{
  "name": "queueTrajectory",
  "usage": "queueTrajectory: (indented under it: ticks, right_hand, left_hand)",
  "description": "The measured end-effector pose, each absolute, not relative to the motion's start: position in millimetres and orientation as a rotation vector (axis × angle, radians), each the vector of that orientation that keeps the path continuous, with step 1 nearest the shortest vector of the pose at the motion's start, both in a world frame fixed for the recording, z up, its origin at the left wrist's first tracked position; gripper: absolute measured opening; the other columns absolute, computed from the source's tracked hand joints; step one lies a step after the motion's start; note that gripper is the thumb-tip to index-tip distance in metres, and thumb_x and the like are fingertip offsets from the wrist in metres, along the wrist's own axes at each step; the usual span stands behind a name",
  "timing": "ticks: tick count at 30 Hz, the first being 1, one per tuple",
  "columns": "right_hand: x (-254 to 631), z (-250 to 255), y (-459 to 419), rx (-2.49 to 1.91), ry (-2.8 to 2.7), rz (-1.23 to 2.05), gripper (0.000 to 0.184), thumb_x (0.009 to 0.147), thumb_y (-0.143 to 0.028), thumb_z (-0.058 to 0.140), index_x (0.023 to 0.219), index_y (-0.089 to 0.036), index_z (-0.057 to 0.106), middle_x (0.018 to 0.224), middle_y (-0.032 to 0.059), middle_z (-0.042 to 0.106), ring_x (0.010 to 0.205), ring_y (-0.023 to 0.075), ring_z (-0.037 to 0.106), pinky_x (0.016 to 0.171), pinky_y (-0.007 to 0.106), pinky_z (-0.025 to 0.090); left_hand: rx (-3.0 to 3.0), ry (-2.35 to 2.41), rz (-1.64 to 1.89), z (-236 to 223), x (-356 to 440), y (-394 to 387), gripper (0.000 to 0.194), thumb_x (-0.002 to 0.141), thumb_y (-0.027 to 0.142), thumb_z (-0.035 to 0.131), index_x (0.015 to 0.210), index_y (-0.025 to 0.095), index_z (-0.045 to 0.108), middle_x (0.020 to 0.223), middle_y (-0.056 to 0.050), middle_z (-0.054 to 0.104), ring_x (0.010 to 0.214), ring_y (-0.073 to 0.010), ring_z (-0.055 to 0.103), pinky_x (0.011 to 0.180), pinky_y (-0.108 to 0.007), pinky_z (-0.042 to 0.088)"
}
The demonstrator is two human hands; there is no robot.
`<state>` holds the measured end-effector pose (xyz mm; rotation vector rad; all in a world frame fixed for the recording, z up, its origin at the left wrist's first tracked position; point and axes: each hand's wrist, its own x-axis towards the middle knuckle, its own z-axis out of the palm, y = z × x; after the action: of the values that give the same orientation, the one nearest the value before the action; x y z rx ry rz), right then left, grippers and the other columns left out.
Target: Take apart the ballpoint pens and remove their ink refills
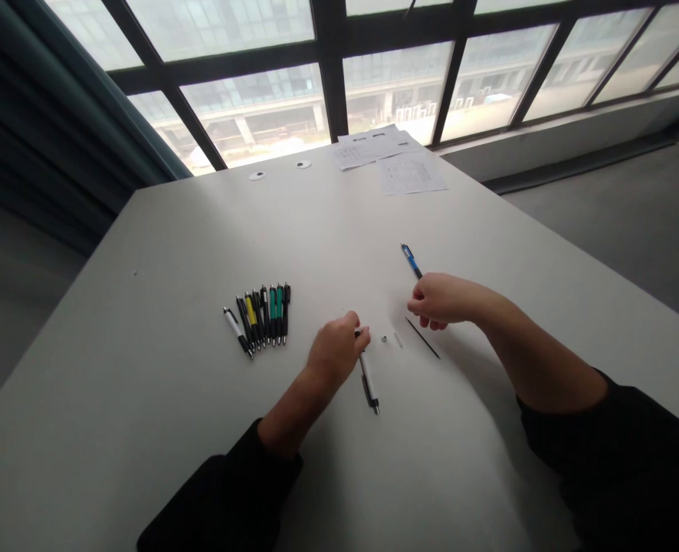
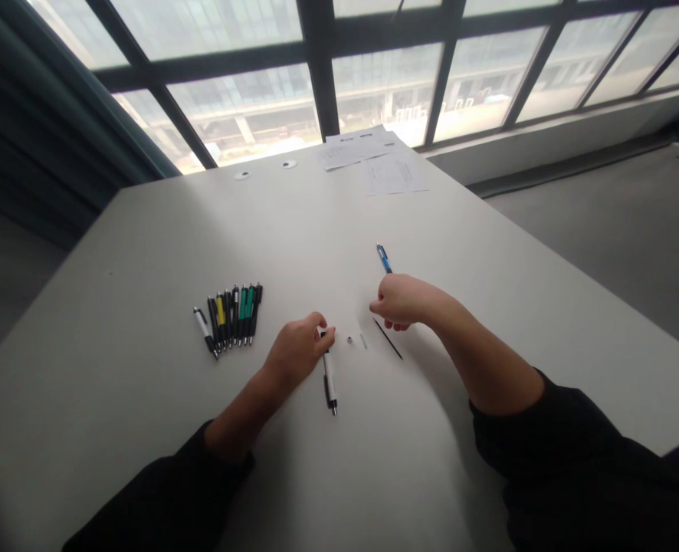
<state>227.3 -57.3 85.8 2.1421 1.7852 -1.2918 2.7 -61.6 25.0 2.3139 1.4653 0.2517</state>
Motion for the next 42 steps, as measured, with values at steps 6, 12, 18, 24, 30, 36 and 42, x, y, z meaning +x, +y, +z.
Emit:
queueTrajectory:
  ticks: [6,12,18,24,30,36,42]
  right_hand:
    - [236.7,96.9,-59.0,2.207,1.804,-1.161,0.024,0.084,-0.030,0.059,0.069,-0.014,0.069,0.070,0.0094,0.074,0.055,0.0153,0.064,0.052,0.025,0.047]
    - [252.3,103.0,-59.7,2.282,1.833,-0.978,0.023,0.083,-0.031,0.058,0.075,-0.015,0.072,0.065,0.0055,0.066,0.055,0.0148,0.057,0.053,0.027,0.039]
    - [257.6,99.2,-59.3,2.274,1.804,-0.980,0.024,0.084,-0.031,0.057,0.072,-0.016,0.071,0.064,0.0059,0.068,0.055,0.0157,0.058,0.053,0.028,0.040]
    - [247.0,101.8,-62.1,2.176,1.800,-1.090,0.024,0.085,-0.031,0.060,0.072,-0.016,0.072,0.073,0.0079,0.076,0.058,0.0154,0.065,0.053,0.026,0.045]
    - [225.3,88.2,-67.2,2.044,1.818,-1.064,0.018,0.077,-0.029,0.071,0.066,-0.016,0.073,0.071,0.0084,0.076,0.060,0.0180,0.069,0.054,0.026,0.048]
    - [217.2,78.1,-68.9,2.008,1.831,-0.888,0.008,0.067,-0.014,0.068,0.060,-0.013,0.072,0.064,0.0127,0.071,0.062,0.0225,0.068,0.054,0.028,0.045]
    - [216.6,73.6,-68.7,2.016,1.923,-0.817,0.009,0.063,-0.020,0.069,0.057,-0.016,0.064,0.064,0.0102,0.066,0.066,0.0224,0.065,0.054,0.028,0.040]
  left_hand:
    - [2.288,1.584,0.416,29.9,-16.6,-52.4,0.027,0.096,0.036,0.050,0.080,0.018,0.062,0.066,-0.002,0.064,0.058,-0.0163,0.056,0.059,-0.027,0.033]
    - [2.207,1.702,0.522,28.3,-42.6,-40.3,0.032,0.093,0.036,0.048,0.065,0.020,0.051,0.057,0.002,0.051,0.053,-0.0136,0.045,0.056,-0.027,0.028]
    - [2.191,1.717,0.489,23.0,-46.5,-37.7,0.034,0.092,0.037,0.047,0.063,0.021,0.048,0.057,0.003,0.050,0.052,-0.0129,0.044,0.056,-0.027,0.028]
    - [2.235,1.700,0.361,29.5,-36.4,-47.0,0.035,0.096,0.039,0.044,0.067,0.020,0.051,0.060,0.000,0.056,0.055,-0.0143,0.048,0.056,-0.027,0.028]
    - [2.332,1.589,0.121,39.1,-17.5,-74.3,0.040,0.092,0.057,0.051,0.081,0.020,0.060,0.067,-0.004,0.064,0.061,-0.0207,0.059,0.055,-0.029,0.027]
    - [2.307,1.564,-0.035,43.3,-16.3,-80.1,0.022,0.091,0.039,0.058,0.084,0.018,0.061,0.076,-0.009,0.069,0.070,-0.0263,0.065,0.057,-0.030,0.032]
    - [2.282,1.452,0.133,68.4,-28.4,-73.6,0.017,0.098,0.030,0.048,0.090,0.018,0.056,0.082,-0.006,0.066,0.073,-0.0211,0.061,0.064,-0.032,0.041]
